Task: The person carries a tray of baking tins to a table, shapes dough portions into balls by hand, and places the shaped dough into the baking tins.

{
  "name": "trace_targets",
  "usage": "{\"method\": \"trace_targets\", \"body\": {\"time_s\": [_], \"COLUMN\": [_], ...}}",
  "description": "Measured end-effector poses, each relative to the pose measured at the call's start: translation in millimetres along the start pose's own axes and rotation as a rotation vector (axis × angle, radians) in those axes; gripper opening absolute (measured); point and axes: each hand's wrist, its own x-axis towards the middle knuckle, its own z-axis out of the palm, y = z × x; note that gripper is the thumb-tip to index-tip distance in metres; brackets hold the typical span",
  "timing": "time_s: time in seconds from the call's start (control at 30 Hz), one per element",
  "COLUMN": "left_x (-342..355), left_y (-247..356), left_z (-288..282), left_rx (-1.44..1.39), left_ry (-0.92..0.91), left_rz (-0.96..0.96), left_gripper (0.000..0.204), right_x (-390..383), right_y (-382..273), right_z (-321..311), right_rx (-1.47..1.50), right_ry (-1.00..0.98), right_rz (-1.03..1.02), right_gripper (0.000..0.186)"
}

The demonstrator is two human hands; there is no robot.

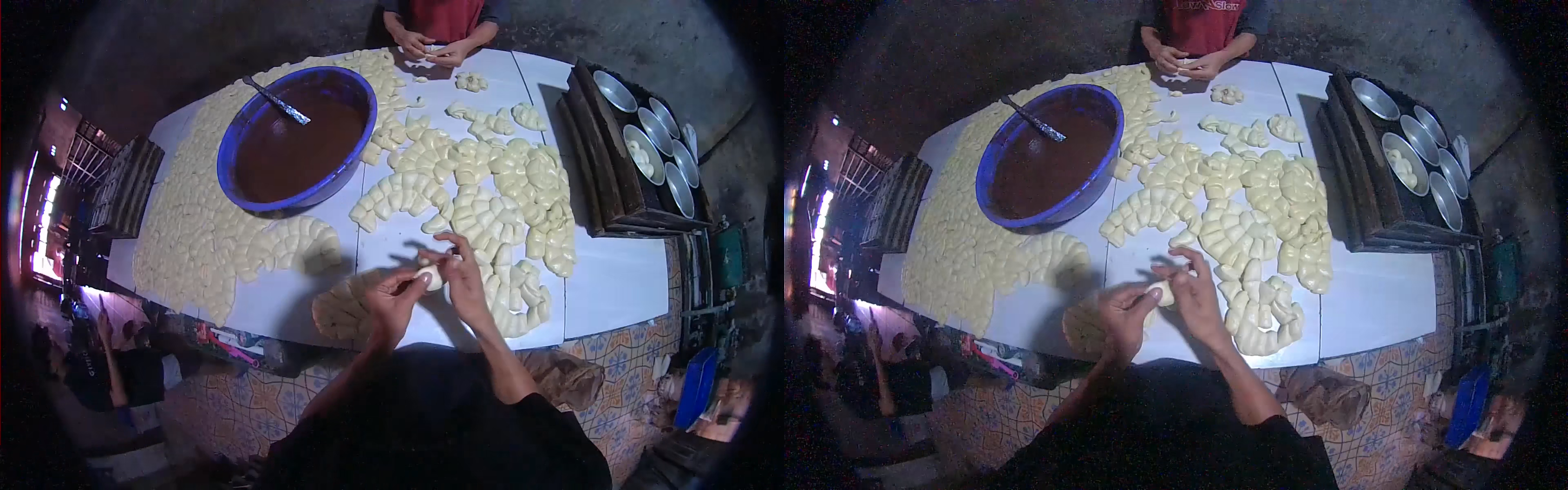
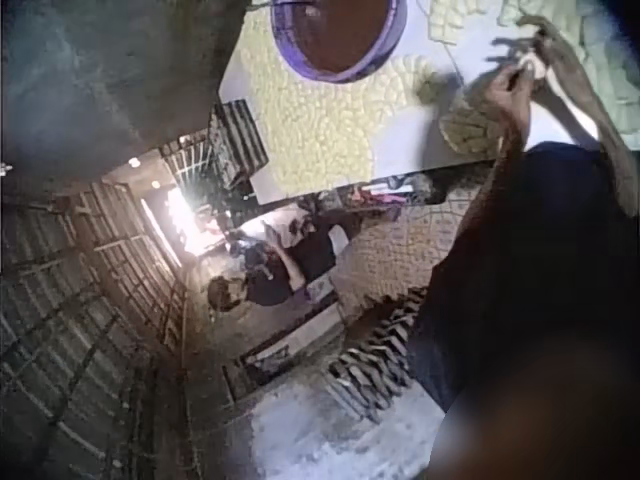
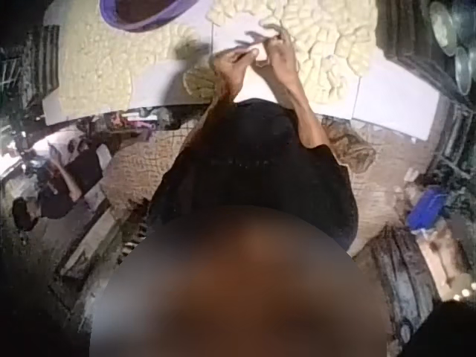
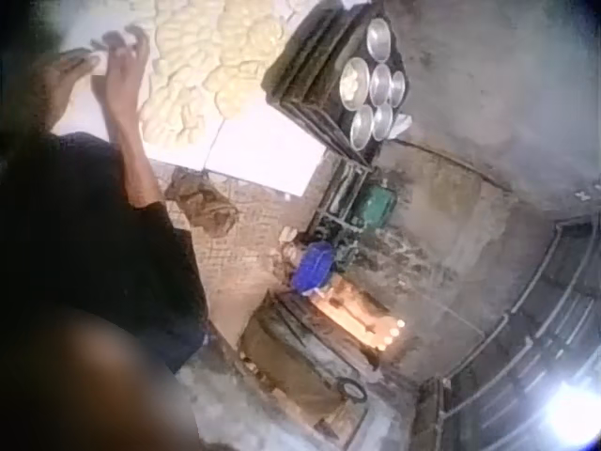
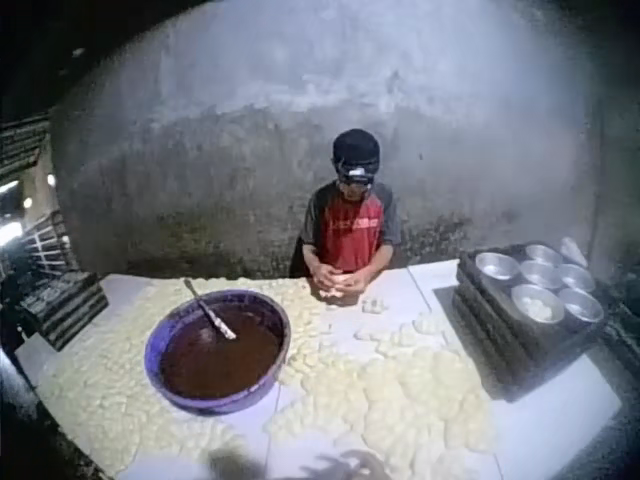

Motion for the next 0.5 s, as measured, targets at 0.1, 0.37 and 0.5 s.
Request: {"method": "trace_targets", "body": {"time_s": [0.1,0.37,0.5], "left_x": [10,56,170], "left_y": [-3,49,67], "left_z": [-3,-7,-61], "left_rx": [-0.375,-1.164,-0.293], "left_ry": [-0.127,-0.538,0.003], "left_rz": [-0.166,-0.207,0.119], "left_gripper": [0.020,0.092,0.104], "right_x": [12,44,54], "right_y": [-15,30,32], "right_z": [12,3,17], "right_rx": [0.013,0.356,0.380], "right_ry": [-0.145,-0.411,-0.324], "right_rz": [-0.174,0.265,0.215], "right_gripper": [0.052,0.096,0.104]}}
